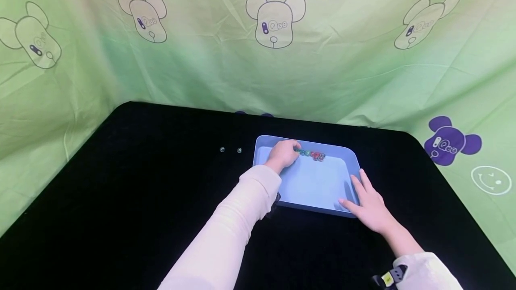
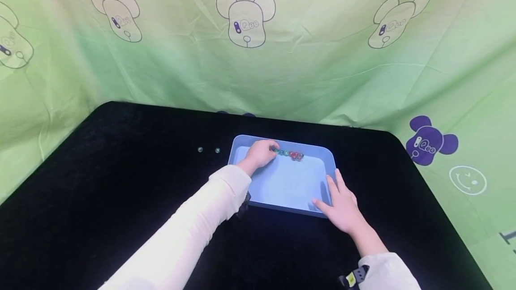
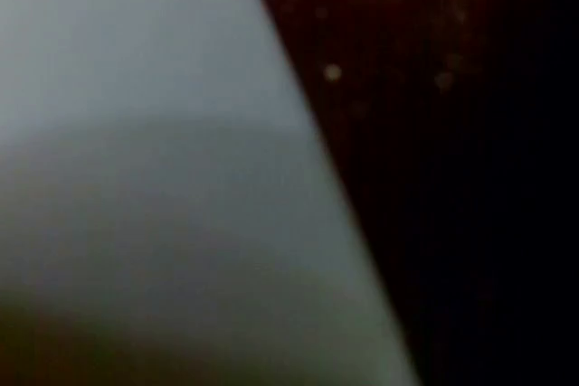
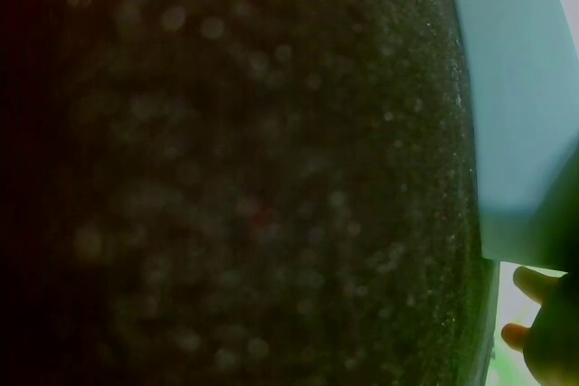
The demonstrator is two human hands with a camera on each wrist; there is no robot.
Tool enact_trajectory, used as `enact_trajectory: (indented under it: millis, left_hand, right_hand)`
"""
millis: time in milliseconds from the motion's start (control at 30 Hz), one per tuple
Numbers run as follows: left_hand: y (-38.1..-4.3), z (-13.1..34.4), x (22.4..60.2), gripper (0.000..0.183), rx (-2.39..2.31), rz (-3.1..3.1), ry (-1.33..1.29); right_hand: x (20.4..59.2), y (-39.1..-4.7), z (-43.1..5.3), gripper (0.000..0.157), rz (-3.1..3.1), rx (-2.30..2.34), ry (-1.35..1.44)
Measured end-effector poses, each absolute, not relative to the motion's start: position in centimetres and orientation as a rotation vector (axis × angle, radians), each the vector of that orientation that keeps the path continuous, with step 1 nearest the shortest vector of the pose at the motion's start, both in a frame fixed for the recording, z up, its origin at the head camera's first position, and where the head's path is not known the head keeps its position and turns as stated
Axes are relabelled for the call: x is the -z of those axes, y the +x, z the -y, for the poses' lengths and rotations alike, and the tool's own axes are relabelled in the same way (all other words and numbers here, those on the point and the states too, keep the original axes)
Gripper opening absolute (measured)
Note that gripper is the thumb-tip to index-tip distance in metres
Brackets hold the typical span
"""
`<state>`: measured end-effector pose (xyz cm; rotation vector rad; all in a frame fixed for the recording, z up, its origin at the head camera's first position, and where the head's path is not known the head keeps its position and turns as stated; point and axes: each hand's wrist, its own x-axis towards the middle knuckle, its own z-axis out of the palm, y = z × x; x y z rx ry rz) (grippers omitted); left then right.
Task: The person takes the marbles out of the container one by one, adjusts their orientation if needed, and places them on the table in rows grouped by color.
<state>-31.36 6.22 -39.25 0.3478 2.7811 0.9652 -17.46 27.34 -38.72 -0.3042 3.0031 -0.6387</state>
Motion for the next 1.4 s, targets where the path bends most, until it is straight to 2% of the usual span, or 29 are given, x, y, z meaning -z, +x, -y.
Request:
enact_trajectory:
  millis: [767,1400]
  left_hand:
    - [-31.3,-6.4,39.4,0.014,-0.671,-2.891,0.355]
    - [-30.8,-4.6,37.5,0.006,-0.792,-2.791,0.48]
  right_hand:
    - [38.7,-17.4,-27.2,0.074,-2.995,0.639,-0.304]
    - [38.9,-17.6,-27.5,0.074,-3.006,0.635,-0.309]
